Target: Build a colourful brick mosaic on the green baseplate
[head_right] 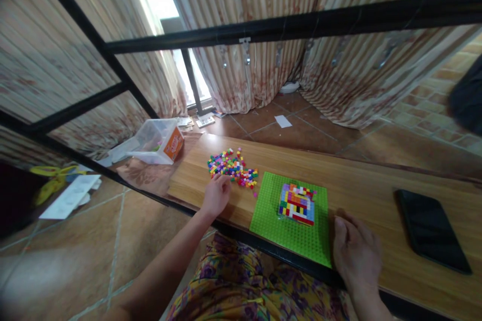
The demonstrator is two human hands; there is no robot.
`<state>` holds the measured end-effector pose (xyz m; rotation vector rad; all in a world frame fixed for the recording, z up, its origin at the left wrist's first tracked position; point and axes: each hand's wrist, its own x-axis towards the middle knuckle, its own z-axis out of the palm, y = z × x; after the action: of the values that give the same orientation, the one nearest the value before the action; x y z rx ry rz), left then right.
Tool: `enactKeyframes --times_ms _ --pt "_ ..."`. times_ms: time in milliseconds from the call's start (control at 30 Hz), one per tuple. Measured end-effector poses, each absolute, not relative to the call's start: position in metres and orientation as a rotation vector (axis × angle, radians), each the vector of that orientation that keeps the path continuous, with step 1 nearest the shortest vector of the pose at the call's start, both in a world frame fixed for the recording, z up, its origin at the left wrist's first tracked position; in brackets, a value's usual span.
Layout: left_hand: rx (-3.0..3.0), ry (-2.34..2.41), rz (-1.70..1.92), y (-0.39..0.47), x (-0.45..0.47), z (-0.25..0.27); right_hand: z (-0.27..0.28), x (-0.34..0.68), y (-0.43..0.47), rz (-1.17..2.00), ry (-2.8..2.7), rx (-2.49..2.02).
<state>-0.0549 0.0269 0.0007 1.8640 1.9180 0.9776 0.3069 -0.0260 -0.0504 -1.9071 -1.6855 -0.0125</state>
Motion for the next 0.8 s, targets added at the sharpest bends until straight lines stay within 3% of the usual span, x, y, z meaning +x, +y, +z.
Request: enactKeyframes --times_ms 267,500,800 --pt "2.092 2.041 0.734 0.038 -0.051 -0.001 -0.050 0.302 -0.028 -0.114 -1.712 -1.918" --pt "2.131 1.877 0.700 0.021 -0.052 -0.003 -0.052 0.303 -0.027 -0.177 -1.735 -1.906" --pt "2.157 2.057 0.640 0.037 -0.051 0.003 -0.055 0.304 -0.027 -0.237 -1.756 -1.876"
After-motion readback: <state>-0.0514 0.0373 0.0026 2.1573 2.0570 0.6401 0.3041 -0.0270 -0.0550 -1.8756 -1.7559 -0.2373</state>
